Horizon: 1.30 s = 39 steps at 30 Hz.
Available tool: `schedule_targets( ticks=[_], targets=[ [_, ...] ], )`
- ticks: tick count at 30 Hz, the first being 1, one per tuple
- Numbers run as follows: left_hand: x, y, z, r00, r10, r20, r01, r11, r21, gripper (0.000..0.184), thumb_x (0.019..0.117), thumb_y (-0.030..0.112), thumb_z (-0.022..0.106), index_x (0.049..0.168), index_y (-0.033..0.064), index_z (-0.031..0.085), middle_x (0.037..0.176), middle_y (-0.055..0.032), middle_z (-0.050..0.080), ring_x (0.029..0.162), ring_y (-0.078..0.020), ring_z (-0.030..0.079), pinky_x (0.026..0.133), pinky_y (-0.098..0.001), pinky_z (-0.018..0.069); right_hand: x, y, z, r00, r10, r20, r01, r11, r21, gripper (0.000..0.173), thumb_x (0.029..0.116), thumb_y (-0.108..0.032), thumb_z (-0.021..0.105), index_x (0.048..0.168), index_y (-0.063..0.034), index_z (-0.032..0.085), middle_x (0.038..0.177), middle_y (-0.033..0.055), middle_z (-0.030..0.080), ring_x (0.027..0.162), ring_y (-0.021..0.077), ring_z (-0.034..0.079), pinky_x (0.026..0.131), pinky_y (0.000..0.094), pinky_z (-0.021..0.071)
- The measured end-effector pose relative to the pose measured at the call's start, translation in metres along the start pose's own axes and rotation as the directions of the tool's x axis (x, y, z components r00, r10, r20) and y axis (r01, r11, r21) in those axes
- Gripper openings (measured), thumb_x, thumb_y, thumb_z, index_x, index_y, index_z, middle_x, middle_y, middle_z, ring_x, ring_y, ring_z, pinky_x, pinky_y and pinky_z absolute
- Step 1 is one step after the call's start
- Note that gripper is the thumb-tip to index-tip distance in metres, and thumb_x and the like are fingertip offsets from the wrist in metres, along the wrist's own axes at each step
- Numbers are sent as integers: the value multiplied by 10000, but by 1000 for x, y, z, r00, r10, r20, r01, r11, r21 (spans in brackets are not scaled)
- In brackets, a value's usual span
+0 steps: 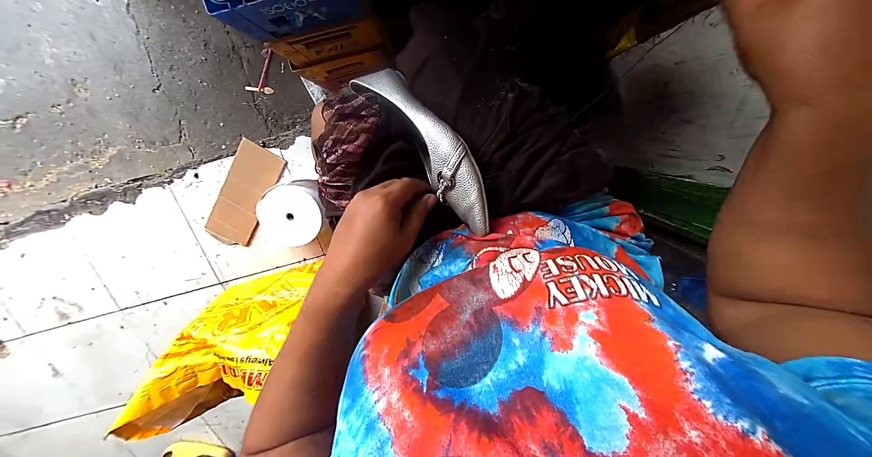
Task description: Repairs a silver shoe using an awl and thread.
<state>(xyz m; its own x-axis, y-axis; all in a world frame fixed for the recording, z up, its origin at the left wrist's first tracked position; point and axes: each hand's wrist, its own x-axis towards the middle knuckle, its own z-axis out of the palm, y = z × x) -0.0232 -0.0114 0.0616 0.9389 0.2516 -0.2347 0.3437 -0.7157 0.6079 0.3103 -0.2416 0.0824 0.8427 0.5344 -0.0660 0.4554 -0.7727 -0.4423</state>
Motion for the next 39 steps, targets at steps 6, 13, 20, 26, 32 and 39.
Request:
schedule_targets(
  ticks=[6, 13, 20, 26, 32, 39],
  targets=[
    [-9, -23, -5, 999, 2, -44, -3, 1000, -22, 355, 979, 264, 569, 691, 60, 612, 680, -16, 548, 632, -107, 543, 580, -304, 454, -71, -91, 52, 625, -618, 477, 422, 781, 459, 470, 934, -270, 746, 1337, -38, 675, 1063, 142, 684, 798, 214, 646, 718, 380, 566],
    [-71, -86, -25, 879, -411, -241, 418, 908, -23, 385, 966, 225, 546, 629, 60, 461, 571, 41, 385, 529, -31, 364, 539, -265, 314, -55, -68, 53, 521, -677, 520, 435, 735, 521, 339, 1037, -313, 544, 795, -125, 689, 688, -57, 572, 615, 7, 514, 551, 202, 412],
    [-68, -105, -29, 871, -388, -303, 8, 627, -779, 180, 939, 256, 642, 771, 309, 676, 833, 181, 633, 780, 22, 598, 714, -195, 515, -50, -92, 66, 733, -583, 351, -84, 435, 897, 295, 1082, -187, 462, 958, -67, 702, 956, -31, 716, 643, -33, 596, 493, 133, 471],
    [-36, -40, -42, 887, -91, -453, -461, -100, -882, 138, 952, 277, 672, 843, 195, 694, 724, 62, 663, 577, -44, 622, 532, -189, 535, -53, -97, 61, 773, -529, 349, -9, 541, 841, 227, 1018, -224, 619, 829, -110, 670, 685, -96, 648, 518, -55, 533, 470, 126, 458],
    [-10, -28, -23, 976, 120, -180, -157, 965, -209, 270, 1033, 212, 562, 1005, 28, 756, 917, -55, 747, 758, -92, 686, 728, -286, 578, -76, -106, 79, 619, -583, 527, 394, 810, 434, 480, 948, -547, 636, 787, -95, 655, 651, 5, 556, 589, 130, 549, 542, 346, 457],
    [-24, -70, -15, 950, 274, -149, -259, 959, 112, 486, 1008, 331, 559, 617, 44, 522, 579, -84, 505, 530, -219, 533, 492, -387, 397, -83, -101, 103, 614, -675, 409, 533, 737, 417, 444, 895, -532, 619, 710, -132, 559, 556, -26, 442, 497, 122, 464, 468, 331, 347]
  ],
)
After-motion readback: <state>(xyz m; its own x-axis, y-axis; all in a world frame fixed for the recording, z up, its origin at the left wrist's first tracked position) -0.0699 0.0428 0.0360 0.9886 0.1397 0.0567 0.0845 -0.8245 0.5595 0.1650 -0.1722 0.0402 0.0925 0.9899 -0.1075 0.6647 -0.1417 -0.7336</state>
